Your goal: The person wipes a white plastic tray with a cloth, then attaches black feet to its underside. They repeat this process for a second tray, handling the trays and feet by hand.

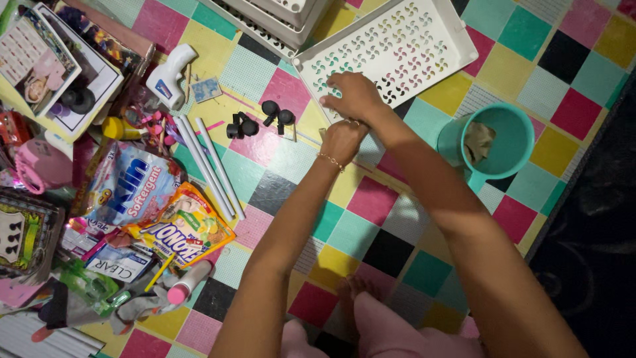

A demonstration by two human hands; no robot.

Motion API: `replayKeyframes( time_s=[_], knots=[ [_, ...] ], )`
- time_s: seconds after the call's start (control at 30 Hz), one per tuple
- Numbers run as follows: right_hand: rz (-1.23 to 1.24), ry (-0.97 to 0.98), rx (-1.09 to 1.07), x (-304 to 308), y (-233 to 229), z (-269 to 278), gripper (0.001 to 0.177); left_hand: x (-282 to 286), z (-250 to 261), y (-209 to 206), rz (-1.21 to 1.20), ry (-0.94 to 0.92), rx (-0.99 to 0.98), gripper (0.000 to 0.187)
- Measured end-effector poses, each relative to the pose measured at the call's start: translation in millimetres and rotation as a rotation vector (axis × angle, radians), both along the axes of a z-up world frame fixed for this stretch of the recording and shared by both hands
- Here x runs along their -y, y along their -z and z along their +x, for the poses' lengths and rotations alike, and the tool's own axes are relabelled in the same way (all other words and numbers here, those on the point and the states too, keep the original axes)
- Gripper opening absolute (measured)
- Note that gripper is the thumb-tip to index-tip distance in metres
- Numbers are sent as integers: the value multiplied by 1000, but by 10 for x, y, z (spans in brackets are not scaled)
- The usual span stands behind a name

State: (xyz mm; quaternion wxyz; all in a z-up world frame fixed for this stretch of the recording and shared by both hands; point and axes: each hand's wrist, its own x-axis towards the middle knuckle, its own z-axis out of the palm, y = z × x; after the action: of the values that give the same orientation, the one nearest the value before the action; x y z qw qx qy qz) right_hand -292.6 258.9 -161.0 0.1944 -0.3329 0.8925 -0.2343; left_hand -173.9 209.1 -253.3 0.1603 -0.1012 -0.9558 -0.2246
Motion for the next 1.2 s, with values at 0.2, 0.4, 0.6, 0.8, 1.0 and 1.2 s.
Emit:
replayKeyframes(
  time_s=[0.2, 0.4, 0.6, 0.8, 1.0, 1.2],
  knots=[
    [30, 3, -15, 60, -3, 55, 61, 29, -46, 163, -15, 55, 132, 15],
    [43, -23, -26, 38, 68, 84, 67, 230, 90, -233, 78, 104, 55, 11],
    [155, -1, -33, 124, 118, 82, 60, 561, 430, -672, 106, 128, -66, 32],
    [83, 27, -41, 256, -42, 238, 59, 799, 625, -723, 119, 66, -45, 36],
    [63, 0, -151, 591, -162, 326, 69, 1063, 643, -804, 57, -63, 78, 48],
    [35, 48, -143, 728, -70, 298, 61, 1105, 528, -868, 48, -20, 181, 59]
  ],
)
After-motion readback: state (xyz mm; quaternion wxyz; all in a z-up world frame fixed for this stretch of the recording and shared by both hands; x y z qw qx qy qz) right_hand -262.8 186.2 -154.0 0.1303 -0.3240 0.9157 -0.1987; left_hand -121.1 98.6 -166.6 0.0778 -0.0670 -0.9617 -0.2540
